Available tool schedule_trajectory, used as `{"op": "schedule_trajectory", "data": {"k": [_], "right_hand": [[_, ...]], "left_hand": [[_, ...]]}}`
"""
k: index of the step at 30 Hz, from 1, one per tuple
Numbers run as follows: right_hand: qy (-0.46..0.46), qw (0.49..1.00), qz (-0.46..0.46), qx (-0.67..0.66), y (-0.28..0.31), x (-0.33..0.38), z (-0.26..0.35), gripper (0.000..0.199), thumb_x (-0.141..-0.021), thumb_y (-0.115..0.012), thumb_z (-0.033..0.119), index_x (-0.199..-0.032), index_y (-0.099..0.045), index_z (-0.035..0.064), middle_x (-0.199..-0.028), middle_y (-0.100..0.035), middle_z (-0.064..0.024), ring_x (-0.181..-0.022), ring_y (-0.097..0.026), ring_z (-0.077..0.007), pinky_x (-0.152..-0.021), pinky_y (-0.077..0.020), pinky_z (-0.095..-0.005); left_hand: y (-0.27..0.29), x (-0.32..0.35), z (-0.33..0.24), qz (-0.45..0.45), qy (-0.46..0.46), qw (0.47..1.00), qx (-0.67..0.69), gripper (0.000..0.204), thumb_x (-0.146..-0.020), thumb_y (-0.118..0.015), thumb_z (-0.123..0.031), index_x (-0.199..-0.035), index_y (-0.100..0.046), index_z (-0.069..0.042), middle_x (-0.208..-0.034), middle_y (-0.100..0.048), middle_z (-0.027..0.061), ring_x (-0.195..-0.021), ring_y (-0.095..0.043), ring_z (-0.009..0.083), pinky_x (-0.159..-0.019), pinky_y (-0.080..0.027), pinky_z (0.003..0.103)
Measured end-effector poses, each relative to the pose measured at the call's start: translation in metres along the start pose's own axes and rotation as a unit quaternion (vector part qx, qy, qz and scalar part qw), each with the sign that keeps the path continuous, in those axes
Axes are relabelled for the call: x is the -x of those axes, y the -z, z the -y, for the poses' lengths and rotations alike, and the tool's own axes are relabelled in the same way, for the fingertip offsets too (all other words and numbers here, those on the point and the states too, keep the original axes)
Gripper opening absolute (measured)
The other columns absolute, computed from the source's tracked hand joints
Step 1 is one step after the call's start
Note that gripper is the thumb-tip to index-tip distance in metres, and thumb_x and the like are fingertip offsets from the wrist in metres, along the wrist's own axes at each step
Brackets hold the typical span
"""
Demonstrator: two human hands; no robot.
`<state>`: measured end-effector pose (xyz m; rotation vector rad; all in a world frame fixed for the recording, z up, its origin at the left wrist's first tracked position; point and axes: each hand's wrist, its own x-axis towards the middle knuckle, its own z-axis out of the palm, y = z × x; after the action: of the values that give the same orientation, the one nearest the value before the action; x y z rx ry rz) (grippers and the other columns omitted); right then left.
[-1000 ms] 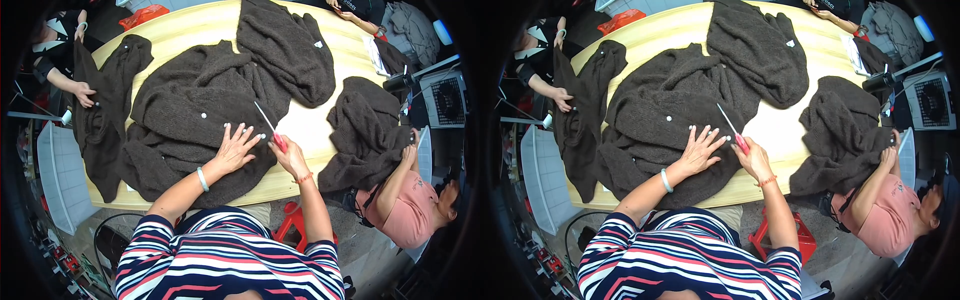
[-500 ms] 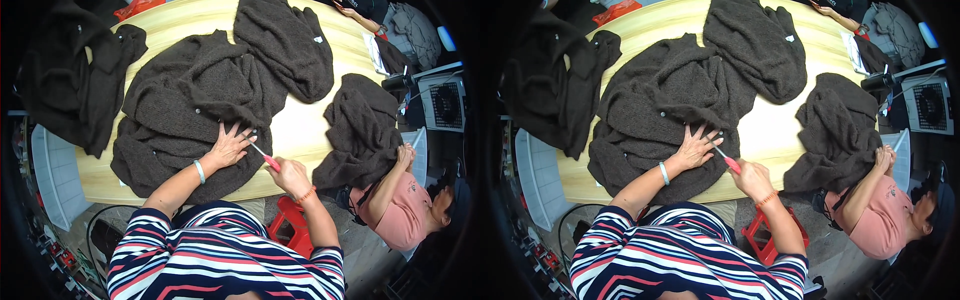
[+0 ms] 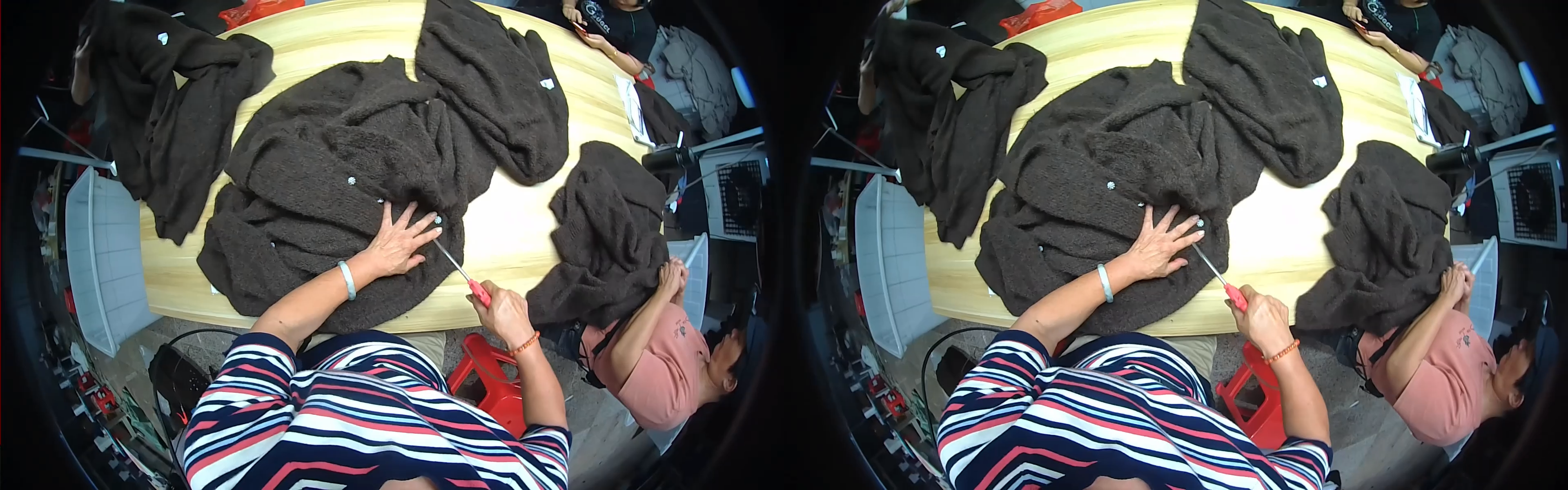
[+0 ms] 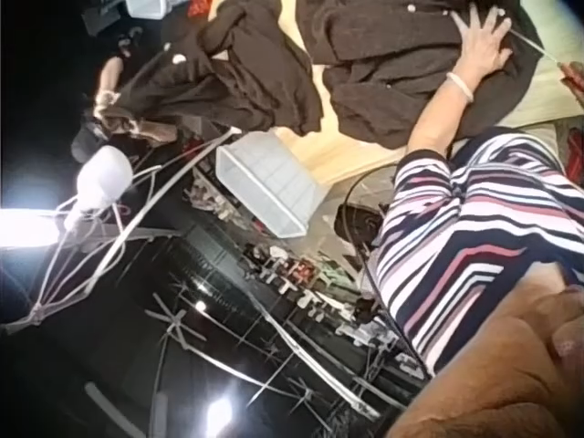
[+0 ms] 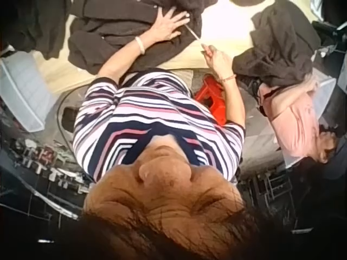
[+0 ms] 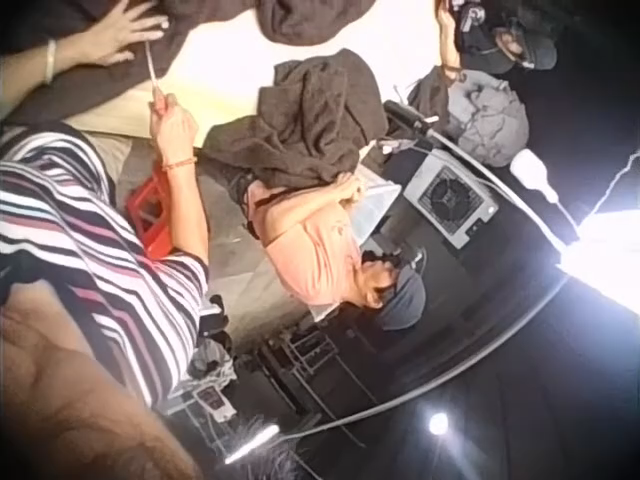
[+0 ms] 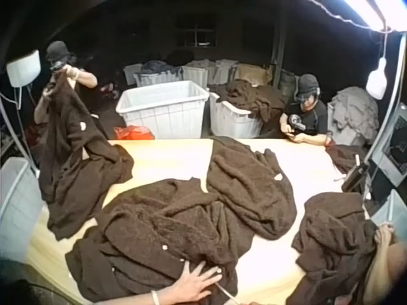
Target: Trimming loose threads from finished garments using scissors.
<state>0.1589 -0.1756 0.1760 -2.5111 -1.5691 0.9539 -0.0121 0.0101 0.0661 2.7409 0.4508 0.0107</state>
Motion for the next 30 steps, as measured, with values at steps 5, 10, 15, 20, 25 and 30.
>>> {"op": "schedule_trajectory", "data": {"k": [5, 10, 15, 20, 25, 30], "right_hand": [[0.065, 0.991, -0.103, -0.047, -0.014, -0.002, -0.001, 0.019, -0.086, -0.064, 0.025, -0.093, -0.062, 0.0081, -0.069, -0.065, -0.0185, -0.067, -0.065, -0.0383, -0.066, -0.0503, -0.0465], [0.069, 0.994, -0.072, -0.053, -0.004, -0.006, 0.022, 0.018, -0.085, -0.065, 0.024, -0.092, -0.062, 0.0079, -0.065, -0.064, -0.0180, -0.065, -0.065, -0.0371, -0.065, -0.0504, -0.0467], [0.071, 0.997, -0.035, -0.018, 0.007, -0.010, 0.038, 0.023, -0.086, -0.065, 0.029, -0.085, -0.063, 0.0068, -0.064, -0.064, -0.0190, -0.064, -0.066, -0.0370, -0.062, -0.0518, -0.0455], [0.137, 0.989, -0.052, -0.008, 0.005, -0.041, 0.076, 0.024, -0.085, -0.065, 0.030, -0.082, -0.062, 0.0061, -0.065, -0.064, -0.0203, -0.066, -0.066, -0.0361, -0.063, -0.0527, -0.0447], [0.212, 0.970, -0.113, -0.021, -0.008, -0.094, 0.119, 0.025, -0.083, -0.065, 0.027, -0.079, -0.062, 0.0020, -0.069, -0.066, -0.0202, -0.069, -0.068, -0.0352, -0.064, -0.0537, -0.0435], [0.133, 0.987, -0.092, -0.014, -0.015, -0.080, 0.094, 0.024, -0.084, -0.065, 0.029, -0.080, -0.064, 0.0045, -0.070, -0.066, -0.0211, -0.071, -0.067, -0.0360, -0.070, -0.0534, -0.0446]], "left_hand": [[0.024, 0.010, 0.010, -0.120, 0.004, 0.988, 0.096, 0.051, -0.085, -0.066, -0.037, -0.129, -0.057, -0.011, -0.137, -0.050, 0.0136, -0.131, -0.041, 0.0348, -0.111, -0.021, 0.061], [0.043, 0.031, 0.045, -0.131, 0.114, 0.982, -0.067, 0.056, -0.081, -0.069, -0.039, -0.129, -0.057, -0.013, -0.138, -0.046, 0.0151, -0.133, -0.034, 0.0449, -0.108, -0.015, 0.069], [0.022, 0.041, 0.065, -0.002, 0.154, 0.983, -0.097, 0.066, -0.072, -0.072, -0.034, -0.131, -0.056, -0.010, -0.146, -0.039, 0.0134, -0.138, -0.023, 0.0483, -0.109, -0.008, 0.071], [0.017, 0.041, 0.064, -0.013, 0.120, 0.990, -0.077, 0.060, -0.070, -0.070, -0.031, -0.123, -0.061, -0.004, -0.145, -0.037, 0.0162, -0.136, -0.023, 0.0495, -0.108, -0.007, 0.073], [0.013, 0.040, 0.061, -0.024, 0.118, 0.990, -0.079, 0.049, -0.068, -0.073, -0.032, -0.107, -0.068, -0.002, -0.147, -0.035, 0.0141, -0.135, -0.026, 0.0479, -0.108, -0.009, 0.073], [0.018, 0.040, 0.060, 0.006, 0.116, 0.990, -0.078, 0.058, -0.068, -0.073, -0.033, -0.116, -0.064, -0.002, -0.147, -0.036, 0.0159, -0.136, -0.026, 0.0475, -0.109, -0.008, 0.072]]}}
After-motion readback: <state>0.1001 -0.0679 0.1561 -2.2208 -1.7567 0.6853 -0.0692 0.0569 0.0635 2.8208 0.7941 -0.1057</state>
